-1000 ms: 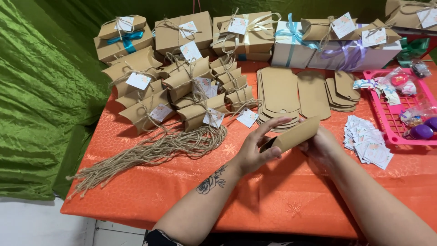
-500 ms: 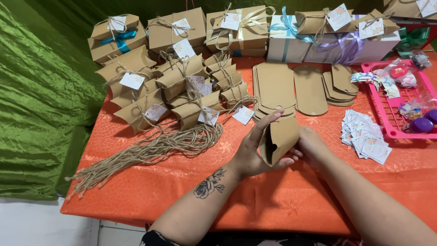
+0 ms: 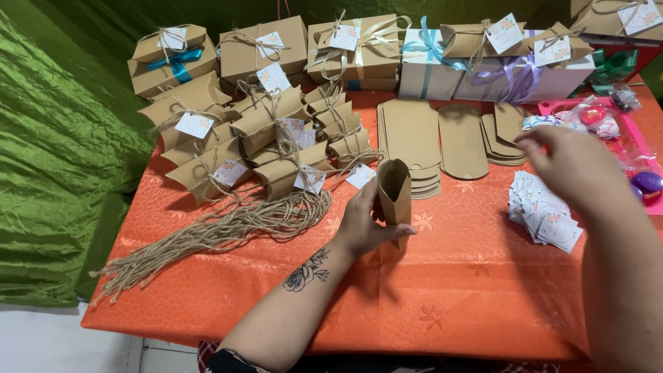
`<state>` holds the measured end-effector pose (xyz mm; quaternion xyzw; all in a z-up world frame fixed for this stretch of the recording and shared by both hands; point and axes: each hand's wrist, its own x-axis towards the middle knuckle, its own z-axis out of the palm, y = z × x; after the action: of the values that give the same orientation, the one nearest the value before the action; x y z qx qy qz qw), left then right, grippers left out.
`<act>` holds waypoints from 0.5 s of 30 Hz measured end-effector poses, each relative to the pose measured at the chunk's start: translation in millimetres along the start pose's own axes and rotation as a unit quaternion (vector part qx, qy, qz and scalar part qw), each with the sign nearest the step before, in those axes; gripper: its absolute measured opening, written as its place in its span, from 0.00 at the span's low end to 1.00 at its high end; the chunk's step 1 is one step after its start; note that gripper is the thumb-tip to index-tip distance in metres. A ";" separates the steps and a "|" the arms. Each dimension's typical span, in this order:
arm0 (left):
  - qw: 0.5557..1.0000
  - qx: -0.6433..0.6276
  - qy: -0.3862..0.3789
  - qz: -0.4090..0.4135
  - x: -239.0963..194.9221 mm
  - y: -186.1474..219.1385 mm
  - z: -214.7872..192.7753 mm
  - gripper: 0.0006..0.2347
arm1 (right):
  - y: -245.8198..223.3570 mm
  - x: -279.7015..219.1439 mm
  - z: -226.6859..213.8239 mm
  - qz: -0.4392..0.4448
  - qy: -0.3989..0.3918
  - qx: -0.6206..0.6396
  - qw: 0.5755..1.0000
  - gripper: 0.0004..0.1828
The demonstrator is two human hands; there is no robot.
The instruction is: Assembling cardboard pillow boxes by folding templates and securing them with twine and decorative tags.
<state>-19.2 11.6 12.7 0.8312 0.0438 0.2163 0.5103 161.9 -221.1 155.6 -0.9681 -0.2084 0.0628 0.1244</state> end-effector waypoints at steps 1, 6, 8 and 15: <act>1.000 -0.001 0.000 0.001 -0.2 2.1 -0.6 0.48 | 26.0 20.2 2.8 0.000 0.001 -0.001 1.000 0.19; 0.999 -0.016 -0.020 0.023 0.1 6.6 -6.3 0.47 | 99.8 95.9 20.8 -0.006 0.103 0.047 0.994 0.14; 0.999 -0.017 -0.024 0.015 0.7 4.0 -5.3 0.49 | 132.0 128.5 37.6 0.019 0.094 -0.013 0.995 0.14; 0.998 0.002 -0.048 0.028 1.6 4.8 -5.3 0.47 | 364.0 203.3 113.2 0.064 0.033 0.052 0.996 0.33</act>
<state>-20.7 14.2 19.4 0.8424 -0.0039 0.1906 0.5039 467.4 -432.8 -64.6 -0.9732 -0.1378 0.0499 0.1771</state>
